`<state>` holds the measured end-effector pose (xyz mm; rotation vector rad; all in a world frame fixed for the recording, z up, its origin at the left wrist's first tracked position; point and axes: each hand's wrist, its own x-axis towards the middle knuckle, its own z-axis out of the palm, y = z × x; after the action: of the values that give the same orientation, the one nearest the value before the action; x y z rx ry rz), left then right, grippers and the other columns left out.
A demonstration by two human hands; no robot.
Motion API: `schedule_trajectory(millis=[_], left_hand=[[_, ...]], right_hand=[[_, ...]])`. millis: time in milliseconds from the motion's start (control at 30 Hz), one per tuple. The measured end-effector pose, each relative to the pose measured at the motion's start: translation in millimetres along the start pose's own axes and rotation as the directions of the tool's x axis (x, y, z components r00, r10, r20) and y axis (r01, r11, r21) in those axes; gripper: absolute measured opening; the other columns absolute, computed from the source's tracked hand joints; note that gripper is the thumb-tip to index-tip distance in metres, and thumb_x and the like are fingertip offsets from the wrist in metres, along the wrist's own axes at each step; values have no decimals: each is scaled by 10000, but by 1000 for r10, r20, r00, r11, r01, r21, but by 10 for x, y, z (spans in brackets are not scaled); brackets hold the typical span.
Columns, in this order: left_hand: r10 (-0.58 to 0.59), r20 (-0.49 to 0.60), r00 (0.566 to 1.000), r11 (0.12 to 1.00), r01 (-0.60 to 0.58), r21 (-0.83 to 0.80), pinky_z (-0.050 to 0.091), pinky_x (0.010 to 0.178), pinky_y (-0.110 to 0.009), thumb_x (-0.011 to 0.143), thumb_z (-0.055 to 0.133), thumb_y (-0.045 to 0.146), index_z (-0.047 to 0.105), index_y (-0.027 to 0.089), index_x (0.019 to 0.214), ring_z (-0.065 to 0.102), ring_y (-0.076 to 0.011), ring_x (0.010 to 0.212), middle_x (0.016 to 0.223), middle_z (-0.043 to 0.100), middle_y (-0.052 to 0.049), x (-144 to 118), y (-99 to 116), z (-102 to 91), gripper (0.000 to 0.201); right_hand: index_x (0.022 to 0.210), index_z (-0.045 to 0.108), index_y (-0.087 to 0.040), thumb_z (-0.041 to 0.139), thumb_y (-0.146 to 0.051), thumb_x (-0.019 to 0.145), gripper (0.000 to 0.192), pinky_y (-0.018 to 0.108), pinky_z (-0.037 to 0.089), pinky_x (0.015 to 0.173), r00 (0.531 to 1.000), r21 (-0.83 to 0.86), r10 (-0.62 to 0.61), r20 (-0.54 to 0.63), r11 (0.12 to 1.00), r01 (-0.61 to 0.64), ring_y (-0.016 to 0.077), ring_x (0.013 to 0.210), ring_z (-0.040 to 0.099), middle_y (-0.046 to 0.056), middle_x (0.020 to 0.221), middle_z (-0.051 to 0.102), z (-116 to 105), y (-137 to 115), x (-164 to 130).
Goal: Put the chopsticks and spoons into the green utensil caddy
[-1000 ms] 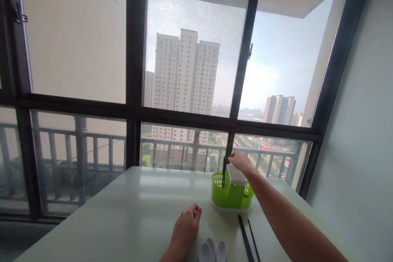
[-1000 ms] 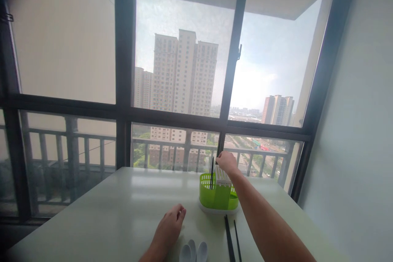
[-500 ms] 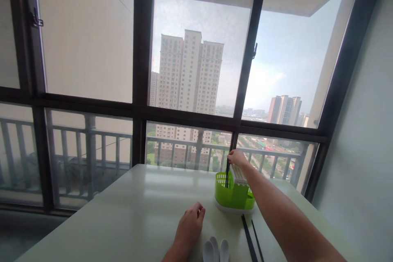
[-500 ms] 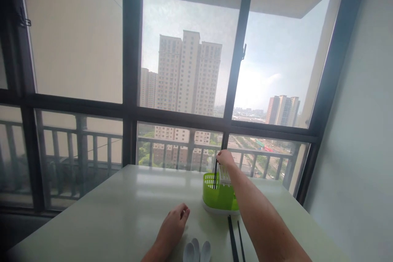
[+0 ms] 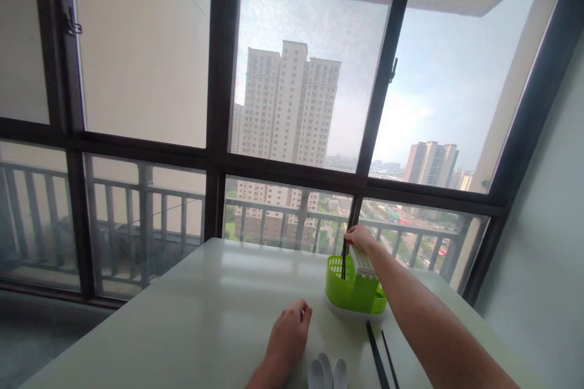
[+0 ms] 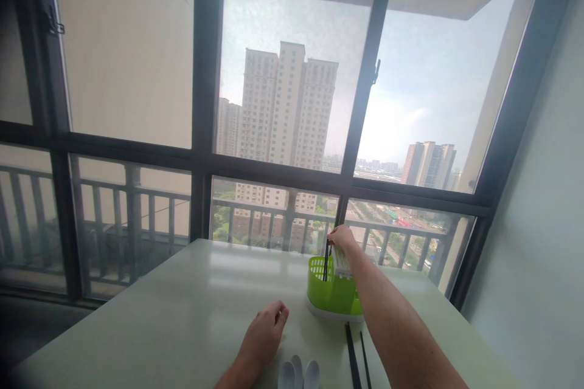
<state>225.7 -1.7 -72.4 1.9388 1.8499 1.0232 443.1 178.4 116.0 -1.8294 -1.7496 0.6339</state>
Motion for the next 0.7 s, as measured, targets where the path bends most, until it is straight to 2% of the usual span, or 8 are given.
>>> schedule_trajectory(millis=[167,300,367,433,500,533,633,700], left_hand=[[-4,-1,1000,1000,4,15,354,713,-239,1015,381,384,592,241,852,647,-160,843,897,725,-23,0,-12,-5,302],[0,9,1000,1000,0,17,352,707,-241,1018,378,387,590,240,847,647,-159,823,879,721,-21,14,-24,-12,310],[-2,13,1000,1000,1,20,352,711,-244,1018,376,386,595,237,849,647,-162,822,882,721,-25,19,-24,-15,314],[1,12,1000,1000,-1,18,353,715,-245,1017,379,381,602,234,860,646,-163,829,900,724,-31,17,-17,-19,310],[11,14,1000,1000,-11,8,351,710,-245,1017,378,379,604,231,864,643,-163,828,903,724,-35,10,-2,-26,310],[16,15,1000,1000,-16,3,349,706,-246,1016,379,379,604,230,861,641,-164,825,898,723,-36,7,7,-33,311],[23,27,999,1000,-23,-5,348,701,-249,1012,381,383,603,228,855,639,-167,821,885,719,-36,3,35,-62,313],[21,32,999,1000,-21,-8,353,712,-252,1013,375,385,605,226,851,638,-170,825,867,714,-34,9,47,-87,323]], right_hand=[[878,751,-109,674,-182,912,112,240,545,651,1000,-36,-19,12,999,19,176,665,679,96,800,725,-23,-15,-82],[910,745,-107,627,-186,935,144,231,518,692,990,-89,-107,-94,991,99,191,786,687,117,902,727,-165,-86,-273],[1040,721,-125,553,-210,989,194,219,499,749,965,-113,-179,-191,981,160,182,905,674,112,1028,716,-278,-57,-470],[1111,684,-146,476,-255,1037,246,217,479,769,926,-159,-247,-287,965,208,169,937,656,101,1074,700,-359,83,-759],[1028,681,-158,457,-331,1048,284,233,466,722,895,-266,-302,-329,939,219,175,853,653,91,984,702,-343,353,-1123],[948,683,-167,474,-373,1039,308,241,458,689,897,-345,-320,-306,915,209,183,806,651,85,918,699,-285,526,-1316],[743,680,-176,663,-390,907,270,276,474,677,984,-523,-180,9,838,158,229,762,670,82,813,694,69,1075,-1834],[783,719,-171,686,-394,869,241,312,513,727,988,-565,-91,124,813,145,272,833,694,113,879,712,365,1348,-2050]])
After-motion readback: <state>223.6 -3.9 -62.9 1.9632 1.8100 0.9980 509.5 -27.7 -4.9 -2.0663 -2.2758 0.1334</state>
